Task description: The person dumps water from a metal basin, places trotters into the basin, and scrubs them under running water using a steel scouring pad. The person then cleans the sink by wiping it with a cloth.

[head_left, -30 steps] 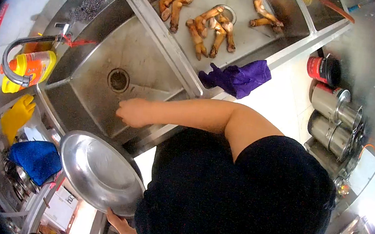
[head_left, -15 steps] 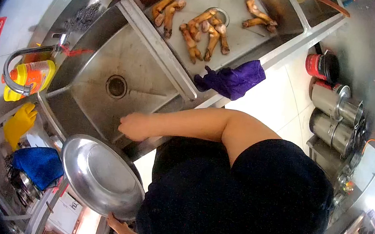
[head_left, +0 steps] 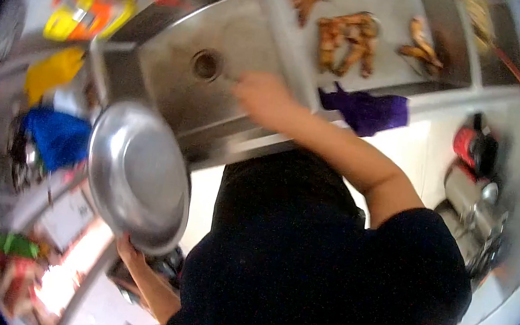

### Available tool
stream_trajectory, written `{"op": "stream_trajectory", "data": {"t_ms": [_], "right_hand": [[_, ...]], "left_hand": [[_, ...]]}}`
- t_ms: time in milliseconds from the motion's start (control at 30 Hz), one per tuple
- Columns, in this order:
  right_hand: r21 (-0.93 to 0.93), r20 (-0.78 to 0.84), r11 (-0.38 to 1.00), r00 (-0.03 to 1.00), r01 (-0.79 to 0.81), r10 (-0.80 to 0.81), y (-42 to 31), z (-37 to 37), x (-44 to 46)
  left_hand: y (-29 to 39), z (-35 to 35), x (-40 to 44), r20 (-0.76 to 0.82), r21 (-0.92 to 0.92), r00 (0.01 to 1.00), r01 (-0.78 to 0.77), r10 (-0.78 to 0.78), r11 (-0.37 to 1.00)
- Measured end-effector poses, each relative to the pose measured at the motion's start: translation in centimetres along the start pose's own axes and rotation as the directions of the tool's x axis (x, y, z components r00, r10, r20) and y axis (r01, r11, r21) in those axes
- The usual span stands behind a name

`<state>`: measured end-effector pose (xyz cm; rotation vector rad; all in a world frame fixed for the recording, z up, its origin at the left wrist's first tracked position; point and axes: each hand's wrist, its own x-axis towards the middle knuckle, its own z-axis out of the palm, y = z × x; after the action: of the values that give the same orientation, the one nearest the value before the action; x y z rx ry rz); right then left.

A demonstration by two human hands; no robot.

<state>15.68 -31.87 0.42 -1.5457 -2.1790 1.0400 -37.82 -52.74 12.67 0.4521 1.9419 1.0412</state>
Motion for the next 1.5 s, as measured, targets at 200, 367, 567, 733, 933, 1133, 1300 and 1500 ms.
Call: {"op": "stream_trajectory", "data": {"t_ms": [200, 367, 567, 733, 933, 1133, 1300, 1500], "right_hand": [[-0.115, -0.561, 0.993, 0.827, -0.035, -0.036, 3.3, -4.4, -4.2], [-0.109, -0.487, 0.985, 0.871, -0.137, 0.067, 5.0, -2.9, -6.1], [-0.197, -0.414, 0.954, 0.901, -0.225, 0.127, 3.7, -1.8, -7.0], [-0.248, -0.427, 0.936, 0.895, -0.25, 0.126, 3.2, -1.5, -6.6], [-0.344, -0.535, 0.876, 0.837, -0.339, 0.114, 3.0, -0.9, -6.0], [-0.217, -0.487, 0.928, 0.858, -0.302, 0.165, 3.1, -1.9, -6.7], [0.039, -0.382, 0.936, 0.861, -0.349, 0.337, 11.5, -6.3, -6.9], [0.263, -0.234, 0.486, 0.433, -0.834, 0.87, 27.9, -6.3, -6.1]], "left_hand": [[3.1, 0.4, -0.4, -0.083, 0.013, 0.996, 0.04, -0.039, 0.999], [5.1, 2.2, 1.1, -0.044, 0.044, 0.998, -0.047, 0.049, 0.998], [7.4, 6.4, 4.7, 0.07, 0.133, 0.99, -0.134, 0.126, 0.982], [9.3, 14.3, 9.3, 0.239, 0.17, 0.955, -0.221, 0.177, 0.96], [6.7, 23.0, 14.6, 0.323, 0.208, 0.939, -0.195, 0.121, 0.958], [3.2, 29.0, 16.7, 0.299, 0.297, 0.954, -0.103, 0.009, 0.949], [0.9, 31.1, 15.4, 0.29, 0.181, 0.939, 0.134, -0.183, 0.974], [-0.2, 31.5, 15.4, 0.264, 0.623, 0.876, -0.475, 0.404, 0.622]]}}
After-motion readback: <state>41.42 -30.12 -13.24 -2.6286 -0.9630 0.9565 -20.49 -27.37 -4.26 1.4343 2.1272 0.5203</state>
